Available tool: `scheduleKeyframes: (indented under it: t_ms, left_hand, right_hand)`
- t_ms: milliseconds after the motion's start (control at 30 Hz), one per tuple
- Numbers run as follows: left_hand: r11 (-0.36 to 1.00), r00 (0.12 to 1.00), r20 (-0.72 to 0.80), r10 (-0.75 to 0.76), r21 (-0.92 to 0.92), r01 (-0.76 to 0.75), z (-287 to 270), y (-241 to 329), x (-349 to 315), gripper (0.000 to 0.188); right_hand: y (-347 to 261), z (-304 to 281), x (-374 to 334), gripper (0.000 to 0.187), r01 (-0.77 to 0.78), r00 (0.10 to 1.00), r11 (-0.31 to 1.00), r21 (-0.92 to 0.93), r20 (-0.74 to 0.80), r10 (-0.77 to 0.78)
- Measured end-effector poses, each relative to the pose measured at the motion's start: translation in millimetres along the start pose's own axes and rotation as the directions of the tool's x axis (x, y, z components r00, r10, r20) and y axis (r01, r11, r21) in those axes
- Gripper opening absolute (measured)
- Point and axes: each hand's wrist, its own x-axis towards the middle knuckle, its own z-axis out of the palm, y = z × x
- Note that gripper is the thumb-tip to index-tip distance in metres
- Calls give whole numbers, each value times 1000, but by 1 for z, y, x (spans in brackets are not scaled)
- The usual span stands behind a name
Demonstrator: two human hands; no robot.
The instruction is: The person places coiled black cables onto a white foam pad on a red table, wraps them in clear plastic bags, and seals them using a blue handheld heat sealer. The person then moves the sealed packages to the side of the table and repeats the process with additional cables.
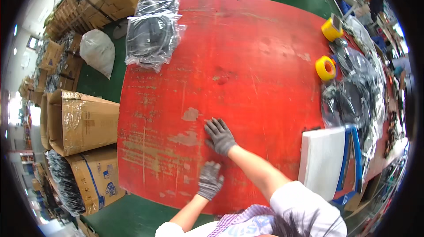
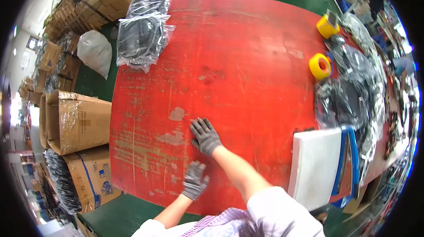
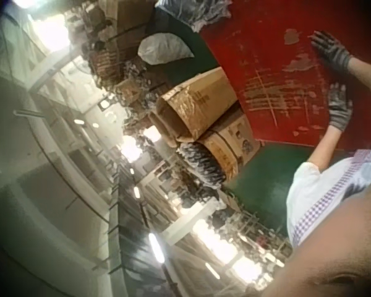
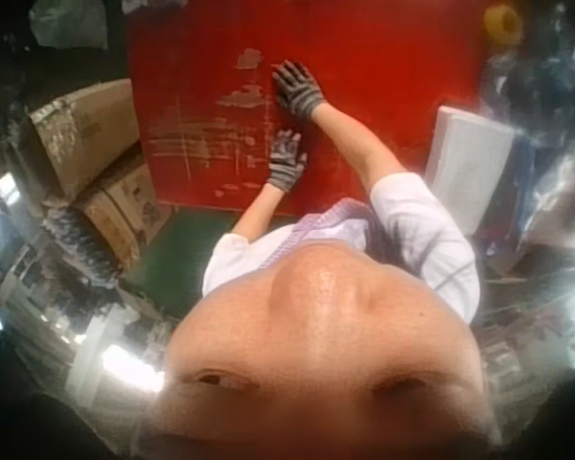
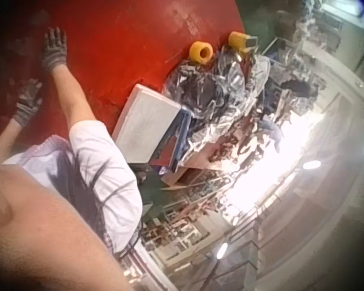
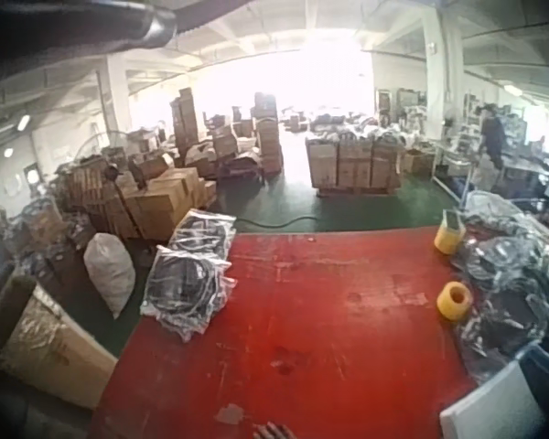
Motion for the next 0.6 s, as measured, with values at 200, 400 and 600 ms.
scheduleKeyframes:
  t_ms: [200, 400, 600]
  left_hand:
    - [980, 797, 589, 132, 43, -194, 35, 50, -59, 54]
    - [877, 765, 524, 373, 71, -476, 12, 167, -1, 51]
    - [738, 710, 473, 521, 167, -654, 54, 311, 3, 57]
  right_hand:
    - [-18, -112, -80, 37, -476, 860, 631, 612, 475, 188]
    - [-31, -267, -294, 36, -462, 871, 432, 774, 488, 57]
    - [39, -401, -558, 37, 57, 998, -304, 951, -58, 6]
